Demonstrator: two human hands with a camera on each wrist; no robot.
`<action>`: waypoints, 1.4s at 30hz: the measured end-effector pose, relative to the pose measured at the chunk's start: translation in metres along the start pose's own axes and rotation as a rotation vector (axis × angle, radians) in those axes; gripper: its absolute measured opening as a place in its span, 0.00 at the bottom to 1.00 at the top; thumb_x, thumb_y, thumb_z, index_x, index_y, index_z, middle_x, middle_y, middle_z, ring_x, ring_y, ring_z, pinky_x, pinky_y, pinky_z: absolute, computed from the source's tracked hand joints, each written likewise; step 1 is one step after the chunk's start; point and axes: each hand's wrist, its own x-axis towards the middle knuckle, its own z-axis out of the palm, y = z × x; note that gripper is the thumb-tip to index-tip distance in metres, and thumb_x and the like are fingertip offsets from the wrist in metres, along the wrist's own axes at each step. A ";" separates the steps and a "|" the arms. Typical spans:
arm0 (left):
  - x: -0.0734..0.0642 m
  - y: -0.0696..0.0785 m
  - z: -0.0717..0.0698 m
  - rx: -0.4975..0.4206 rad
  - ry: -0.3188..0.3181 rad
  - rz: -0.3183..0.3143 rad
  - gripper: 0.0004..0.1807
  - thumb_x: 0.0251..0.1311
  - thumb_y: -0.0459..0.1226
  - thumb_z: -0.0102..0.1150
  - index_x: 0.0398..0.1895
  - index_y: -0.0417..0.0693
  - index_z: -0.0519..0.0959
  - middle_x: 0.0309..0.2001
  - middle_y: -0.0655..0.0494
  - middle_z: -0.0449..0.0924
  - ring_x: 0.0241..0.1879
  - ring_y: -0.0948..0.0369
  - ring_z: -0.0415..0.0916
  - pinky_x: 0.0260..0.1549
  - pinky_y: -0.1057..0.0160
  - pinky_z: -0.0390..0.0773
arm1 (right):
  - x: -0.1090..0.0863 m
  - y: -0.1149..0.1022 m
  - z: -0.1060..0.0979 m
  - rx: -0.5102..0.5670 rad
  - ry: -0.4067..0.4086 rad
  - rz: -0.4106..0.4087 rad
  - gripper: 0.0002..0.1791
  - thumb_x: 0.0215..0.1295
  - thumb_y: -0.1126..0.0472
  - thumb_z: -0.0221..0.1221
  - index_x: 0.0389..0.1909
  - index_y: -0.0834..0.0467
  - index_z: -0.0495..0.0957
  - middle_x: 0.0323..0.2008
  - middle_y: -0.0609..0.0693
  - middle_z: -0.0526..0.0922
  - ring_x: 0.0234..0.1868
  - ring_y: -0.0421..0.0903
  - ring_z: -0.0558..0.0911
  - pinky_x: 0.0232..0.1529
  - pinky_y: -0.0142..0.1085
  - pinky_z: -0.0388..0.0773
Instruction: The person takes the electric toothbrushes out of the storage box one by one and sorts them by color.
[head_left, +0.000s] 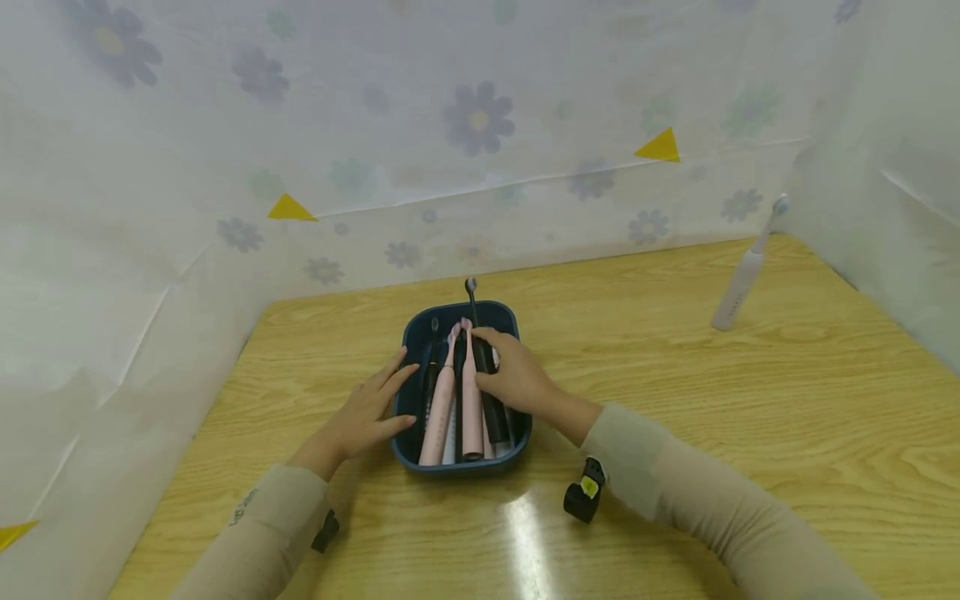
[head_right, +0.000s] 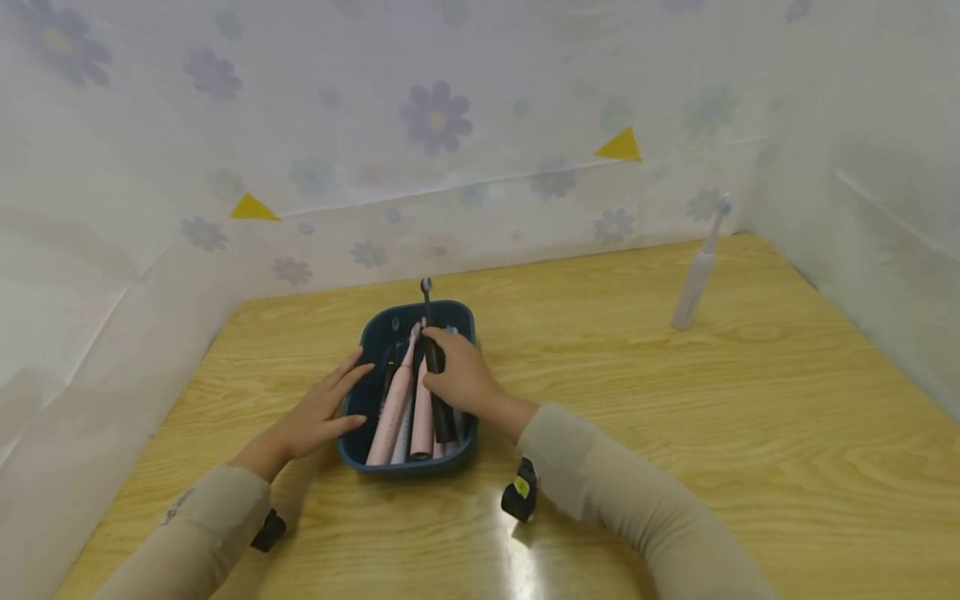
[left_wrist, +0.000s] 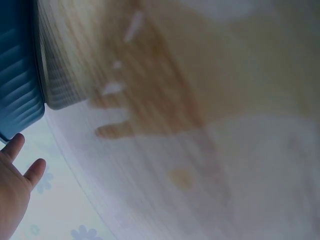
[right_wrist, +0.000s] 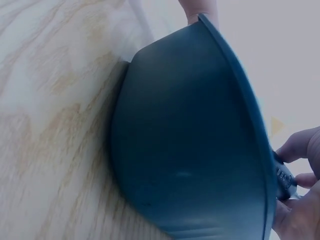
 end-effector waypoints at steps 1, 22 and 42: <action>0.000 0.000 0.000 0.000 0.000 -0.002 0.37 0.56 0.48 0.49 0.66 0.51 0.48 0.67 0.55 0.32 0.62 0.46 0.43 0.46 0.33 0.45 | 0.000 0.000 -0.001 0.010 0.011 -0.006 0.32 0.53 0.65 0.56 0.61 0.58 0.59 0.59 0.55 0.60 0.51 0.49 0.66 0.39 0.40 0.69; 0.002 0.000 0.002 -0.004 0.006 0.010 0.36 0.56 0.49 0.49 0.66 0.51 0.48 0.67 0.56 0.32 0.62 0.47 0.42 0.46 0.33 0.46 | -0.013 0.000 -0.034 0.195 0.080 0.024 0.34 0.53 0.66 0.57 0.62 0.51 0.57 0.57 0.56 0.62 0.19 0.45 0.69 0.17 0.34 0.68; 0.004 0.002 0.002 -0.008 -0.001 -0.001 0.36 0.57 0.49 0.48 0.66 0.53 0.47 0.67 0.59 0.31 0.62 0.47 0.42 0.47 0.33 0.45 | -0.019 0.010 -0.062 0.315 0.181 0.068 0.35 0.53 0.68 0.57 0.62 0.51 0.55 0.57 0.57 0.62 0.33 0.50 0.74 0.25 0.36 0.72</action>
